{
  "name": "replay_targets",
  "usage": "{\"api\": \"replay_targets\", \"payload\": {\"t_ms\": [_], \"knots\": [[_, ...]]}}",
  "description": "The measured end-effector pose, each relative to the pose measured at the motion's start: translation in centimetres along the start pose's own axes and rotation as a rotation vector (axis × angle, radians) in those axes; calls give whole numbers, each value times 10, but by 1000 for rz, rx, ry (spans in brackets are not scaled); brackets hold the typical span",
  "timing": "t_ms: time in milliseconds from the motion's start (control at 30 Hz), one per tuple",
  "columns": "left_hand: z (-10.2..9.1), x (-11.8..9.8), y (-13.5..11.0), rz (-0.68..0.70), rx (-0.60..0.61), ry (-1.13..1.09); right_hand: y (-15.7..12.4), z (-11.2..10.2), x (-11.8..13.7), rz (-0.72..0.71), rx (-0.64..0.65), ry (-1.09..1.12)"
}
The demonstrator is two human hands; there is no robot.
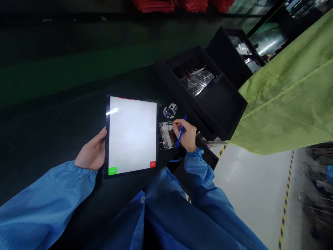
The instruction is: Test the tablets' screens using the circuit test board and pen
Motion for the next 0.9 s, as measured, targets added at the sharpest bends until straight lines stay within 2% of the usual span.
{"api": "replay_targets", "payload": {"t_ms": [67,200,267,467,567,700,833,900], "knots": [[0,0,0,0,12,-5,3,-6,-13,18,-64,-56],[1,0,-1,16,26,-6,5,-5,-25,-7,-38,-98],[1,-2,-1,37,10,-19,5,-3,-23,-26,-20,-122],[-1,1,2,-49,-10,-68,4,2,-21,-70,22,-206],[-1,0,2,-33,-10,-52,4,3,-20,-122,13,-200],[0,-3,1,39,31,-8,3,1,-21,-106,-11,-172],[-2,3,4,-45,63,-12,3,3,-20,-123,4,-169],[-2,1,3,-26,58,-26,3,5,-22,-115,18,-187]]}}
Point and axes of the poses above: each hand's wrist, its own y-axis towards the middle knuckle, its own z-axis out of the palm, x = y × z, the point moved 7 cm from there along y, towards the middle knuckle, and after that the axes turned 1 degree about -z, right-handed, at the moved point
